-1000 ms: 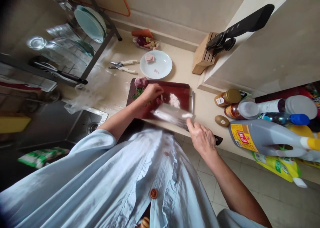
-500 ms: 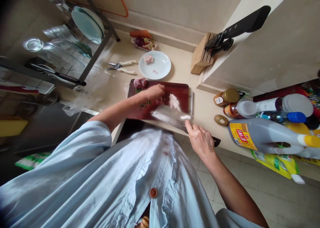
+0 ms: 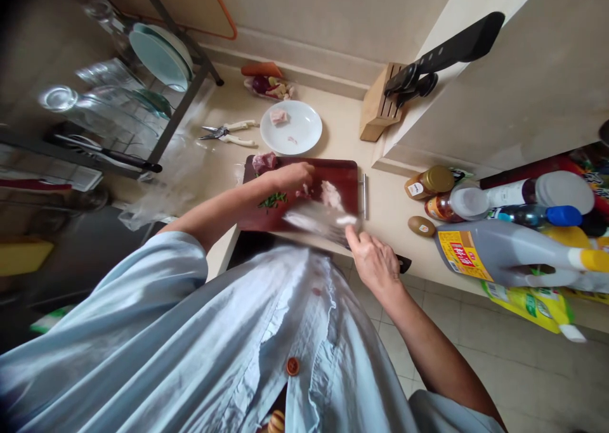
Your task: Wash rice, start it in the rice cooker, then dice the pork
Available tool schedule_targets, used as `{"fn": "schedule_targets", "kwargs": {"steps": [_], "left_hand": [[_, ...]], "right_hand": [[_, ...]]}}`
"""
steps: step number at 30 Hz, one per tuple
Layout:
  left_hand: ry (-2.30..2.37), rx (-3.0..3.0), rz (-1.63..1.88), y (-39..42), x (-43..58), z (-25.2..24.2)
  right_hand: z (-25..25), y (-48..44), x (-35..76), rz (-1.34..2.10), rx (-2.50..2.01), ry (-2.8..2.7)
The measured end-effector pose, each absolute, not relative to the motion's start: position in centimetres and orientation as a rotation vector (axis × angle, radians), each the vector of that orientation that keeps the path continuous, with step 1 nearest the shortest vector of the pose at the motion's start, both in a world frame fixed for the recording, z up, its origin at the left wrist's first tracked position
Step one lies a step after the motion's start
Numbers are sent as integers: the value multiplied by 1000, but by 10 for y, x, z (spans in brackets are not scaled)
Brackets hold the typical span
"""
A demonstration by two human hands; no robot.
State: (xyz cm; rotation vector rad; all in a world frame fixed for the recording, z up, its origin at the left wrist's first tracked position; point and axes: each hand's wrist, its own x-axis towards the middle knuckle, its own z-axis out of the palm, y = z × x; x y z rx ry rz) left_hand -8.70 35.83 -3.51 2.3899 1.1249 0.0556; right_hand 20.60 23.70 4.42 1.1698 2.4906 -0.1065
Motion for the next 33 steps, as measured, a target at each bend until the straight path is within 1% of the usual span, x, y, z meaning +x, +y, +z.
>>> {"fn": "schedule_targets", "kwargs": {"steps": [4, 10, 12, 14, 17, 20, 22, 26, 33], "left_hand": [[1078, 2332, 144, 360, -87, -49], [1261, 2383, 217, 378, -73, -59], [1325, 2348, 296, 380, -65, -54], [1361, 2271, 446, 378, -57, -43], [1227, 2153, 601, 367, -48, -19], [955, 2147, 514, 355, -41, 2], [888, 2161, 475, 349, -38, 9], [925, 2202, 466, 350, -37, 7], [1092, 2220, 419, 371, -38, -14]], "right_hand": [[46, 236, 201, -127, 1156, 2488], [49, 236, 192, -137, 1182, 2454], [49, 238, 187, -150, 1193, 2446], [48, 241, 182, -159, 1199, 2439], [46, 248, 175, -148, 1204, 2447], [45, 257, 167, -118, 1199, 2465], [44, 262, 163, -90, 1184, 2483], [42, 269, 156, -43, 1157, 2507], [42, 272, 148, -20, 1155, 2513]]}}
